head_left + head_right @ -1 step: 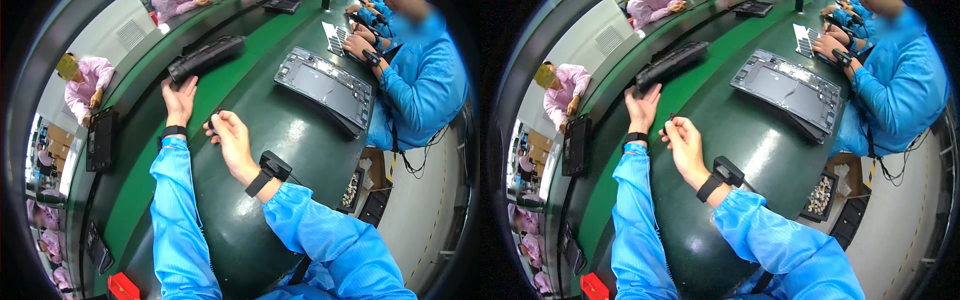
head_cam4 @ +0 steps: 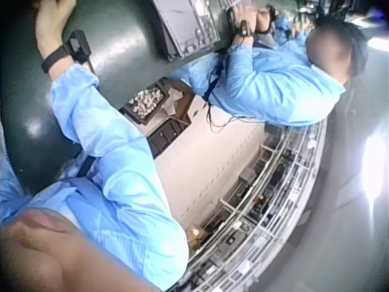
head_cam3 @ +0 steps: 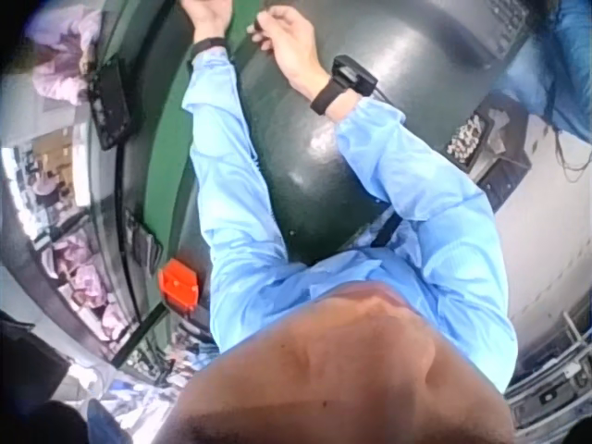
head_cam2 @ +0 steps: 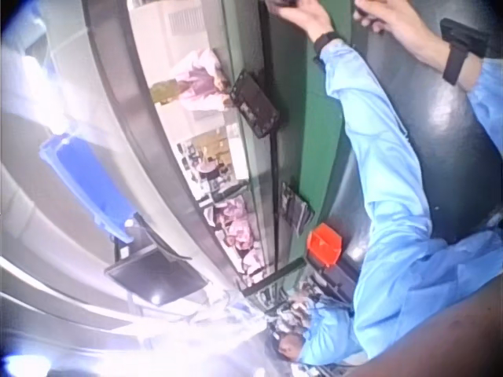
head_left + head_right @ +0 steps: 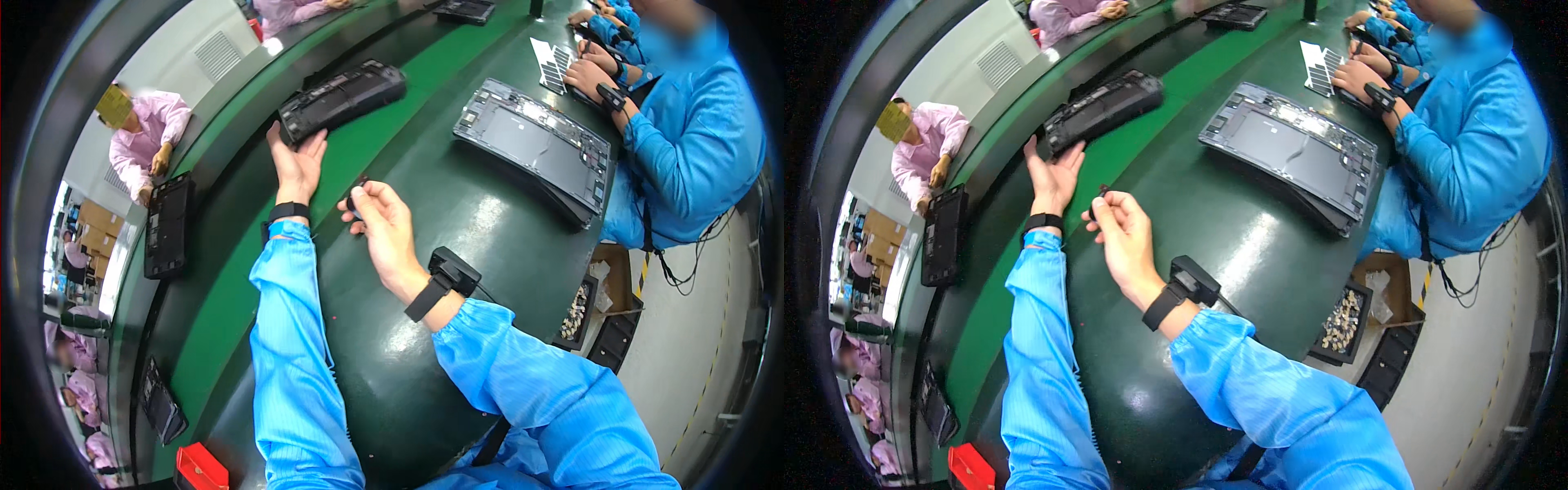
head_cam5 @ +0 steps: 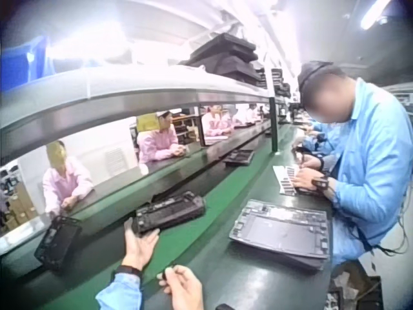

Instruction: Assembling internal components and cables of a tablet or laptop on a production line.

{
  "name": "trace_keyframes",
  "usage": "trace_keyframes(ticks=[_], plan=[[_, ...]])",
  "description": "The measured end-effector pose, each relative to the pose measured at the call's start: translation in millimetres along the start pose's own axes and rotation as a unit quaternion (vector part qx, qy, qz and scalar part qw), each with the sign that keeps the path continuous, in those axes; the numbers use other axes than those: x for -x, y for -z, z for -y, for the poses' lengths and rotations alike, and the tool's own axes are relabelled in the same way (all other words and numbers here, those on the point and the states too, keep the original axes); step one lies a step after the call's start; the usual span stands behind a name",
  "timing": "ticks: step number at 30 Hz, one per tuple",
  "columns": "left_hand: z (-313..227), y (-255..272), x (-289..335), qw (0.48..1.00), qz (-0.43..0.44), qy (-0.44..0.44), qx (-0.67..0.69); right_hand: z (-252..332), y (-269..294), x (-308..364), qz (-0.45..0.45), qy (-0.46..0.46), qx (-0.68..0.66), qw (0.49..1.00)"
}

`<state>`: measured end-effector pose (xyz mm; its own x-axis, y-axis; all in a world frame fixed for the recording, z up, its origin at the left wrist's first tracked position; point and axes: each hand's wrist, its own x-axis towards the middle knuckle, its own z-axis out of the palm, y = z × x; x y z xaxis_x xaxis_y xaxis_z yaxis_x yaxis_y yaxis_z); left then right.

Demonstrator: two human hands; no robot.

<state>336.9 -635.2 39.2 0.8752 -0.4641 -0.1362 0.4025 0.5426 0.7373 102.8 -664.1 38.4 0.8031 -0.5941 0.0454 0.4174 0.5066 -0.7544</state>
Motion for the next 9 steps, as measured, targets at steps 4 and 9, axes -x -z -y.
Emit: trace_keyframes(ticks=[4,9], plan=[[-2,11,-6,0.998,0.009,-0.020,-0.052,-1,-1,2,0.002,-0.007,0.000,1.000],[-8,20,15,0.998,-0.036,0.002,-0.057,0,-7,1,-0.001,0.006,0.002,1.000]])
